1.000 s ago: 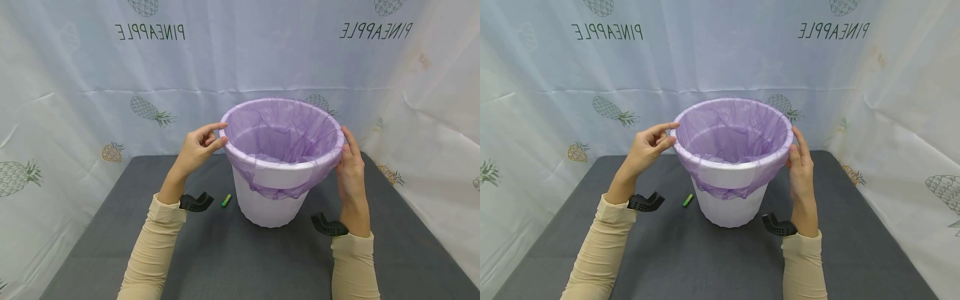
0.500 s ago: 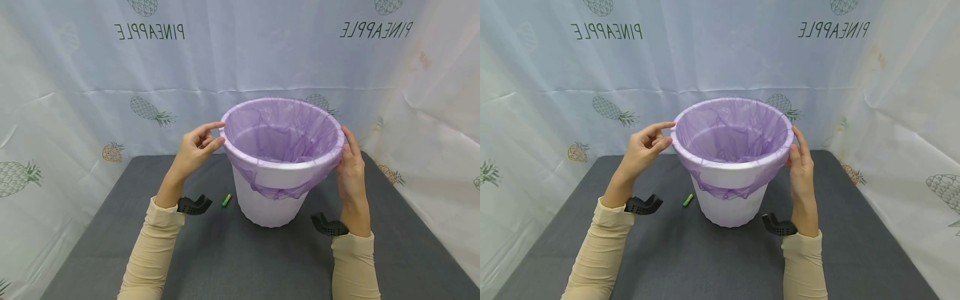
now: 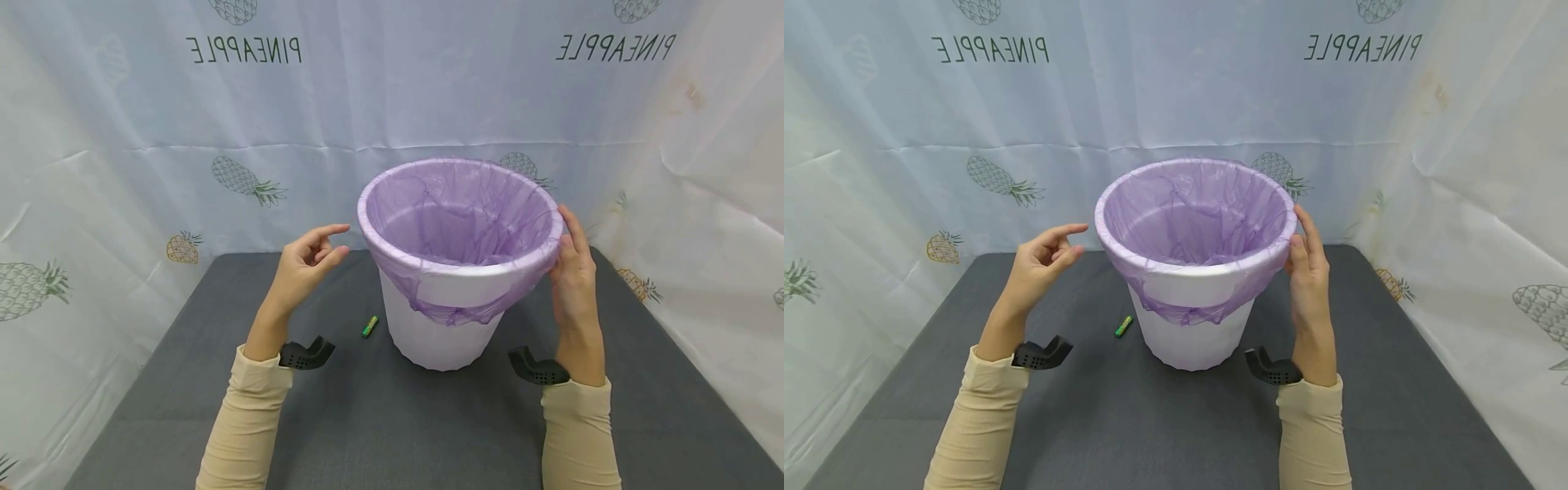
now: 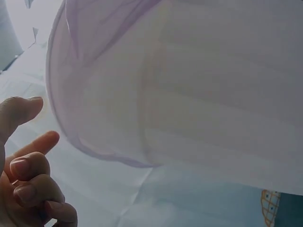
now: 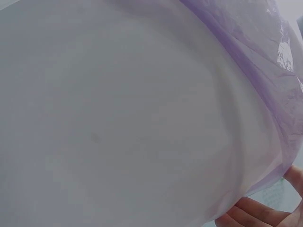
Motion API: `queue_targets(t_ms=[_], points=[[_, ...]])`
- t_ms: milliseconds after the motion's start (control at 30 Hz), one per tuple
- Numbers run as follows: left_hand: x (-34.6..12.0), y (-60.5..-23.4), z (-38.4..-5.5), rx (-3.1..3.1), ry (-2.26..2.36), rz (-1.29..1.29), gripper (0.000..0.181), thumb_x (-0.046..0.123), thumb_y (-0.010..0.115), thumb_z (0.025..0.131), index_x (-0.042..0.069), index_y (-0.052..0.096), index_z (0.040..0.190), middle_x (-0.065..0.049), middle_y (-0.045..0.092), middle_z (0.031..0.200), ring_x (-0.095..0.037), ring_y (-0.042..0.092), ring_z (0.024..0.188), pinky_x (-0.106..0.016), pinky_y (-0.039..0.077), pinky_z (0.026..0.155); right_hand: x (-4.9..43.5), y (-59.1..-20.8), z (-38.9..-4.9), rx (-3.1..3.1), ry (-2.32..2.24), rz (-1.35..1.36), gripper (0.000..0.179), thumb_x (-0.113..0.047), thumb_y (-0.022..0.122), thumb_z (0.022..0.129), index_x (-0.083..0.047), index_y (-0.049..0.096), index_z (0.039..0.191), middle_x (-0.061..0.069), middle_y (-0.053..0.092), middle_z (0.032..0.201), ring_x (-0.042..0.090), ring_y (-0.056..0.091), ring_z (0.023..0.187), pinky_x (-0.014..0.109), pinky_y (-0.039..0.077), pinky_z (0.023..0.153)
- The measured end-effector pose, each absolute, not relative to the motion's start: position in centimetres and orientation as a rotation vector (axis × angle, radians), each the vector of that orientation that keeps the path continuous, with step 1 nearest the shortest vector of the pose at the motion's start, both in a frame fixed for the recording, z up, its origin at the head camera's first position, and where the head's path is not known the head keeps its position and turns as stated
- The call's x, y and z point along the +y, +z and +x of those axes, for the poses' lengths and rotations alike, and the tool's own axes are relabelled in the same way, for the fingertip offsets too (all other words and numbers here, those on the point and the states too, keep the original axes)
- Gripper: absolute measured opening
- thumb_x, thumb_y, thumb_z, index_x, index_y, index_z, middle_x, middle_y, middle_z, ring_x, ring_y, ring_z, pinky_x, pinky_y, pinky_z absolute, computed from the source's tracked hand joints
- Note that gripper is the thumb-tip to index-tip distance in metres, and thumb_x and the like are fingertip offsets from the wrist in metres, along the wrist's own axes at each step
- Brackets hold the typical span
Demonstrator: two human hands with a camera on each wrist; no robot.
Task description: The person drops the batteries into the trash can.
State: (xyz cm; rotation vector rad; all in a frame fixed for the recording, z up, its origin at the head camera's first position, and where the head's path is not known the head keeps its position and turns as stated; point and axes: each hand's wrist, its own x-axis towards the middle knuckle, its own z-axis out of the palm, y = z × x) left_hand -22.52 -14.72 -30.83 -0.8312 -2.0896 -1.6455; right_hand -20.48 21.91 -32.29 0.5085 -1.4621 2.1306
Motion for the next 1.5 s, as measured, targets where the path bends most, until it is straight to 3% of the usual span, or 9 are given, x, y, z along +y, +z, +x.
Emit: queue_targets(t_ms=[233,600,833,1500], points=[[-15.7,-32.7,-22.5,-2.176,-1.644,-0.817,0.032,-0.002,0.062,0.089,-0.004,0.061,0.121,0.009,0.033,0.069,-0.005,0.024,0.055,-0.025,0.023,0.051,21.9,-32.2,-20.6,-1.436,2.149,0.532,0.049,-0.022,0.051,0.100,-0.007,0.040,0.146,-0.002,0.059,0.125,0.005,0.060,0.102,0.016,0.049,0.086],[-16.4,-34.9,-22.7,-2.285,-1.619,-0.837,0.032,0.003,0.061,0.091,-0.001,0.061,0.123,-0.003,0.030,0.070,-0.006,0.022,0.054,-0.025,0.023,0.049,21.9,-32.3,-20.5,-1.438,2.146,0.516,0.050,-0.023,0.052,0.100,-0.008,0.040,0.146,-0.003,0.057,0.129,0.006,0.058,0.109,0.016,0.048,0.091],[-16.8,-35.9,-22.9,-2.330,-1.637,-0.793,0.032,0.005,0.061,0.092,0.000,0.061,0.124,0.008,0.032,0.070,-0.005,0.023,0.054,-0.025,0.024,0.050,21.8,-32.2,-20.5,-1.437,2.150,0.484,0.050,-0.023,0.052,0.100,-0.008,0.040,0.146,-0.003,0.057,0.129,0.006,0.058,0.109,0.015,0.047,0.091],[-17.9,-40.2,-24.4,-2.505,-1.662,-0.809,0.033,0.010,0.061,0.094,0.002,0.059,0.127,0.007,0.034,0.067,-0.001,0.029,0.056,-0.023,0.031,0.055,21.8,-32.2,-20.5,-1.474,2.128,0.489,0.050,-0.024,0.051,0.100,-0.009,0.039,0.147,-0.002,0.053,0.133,0.006,0.057,0.113,0.015,0.046,0.094]])
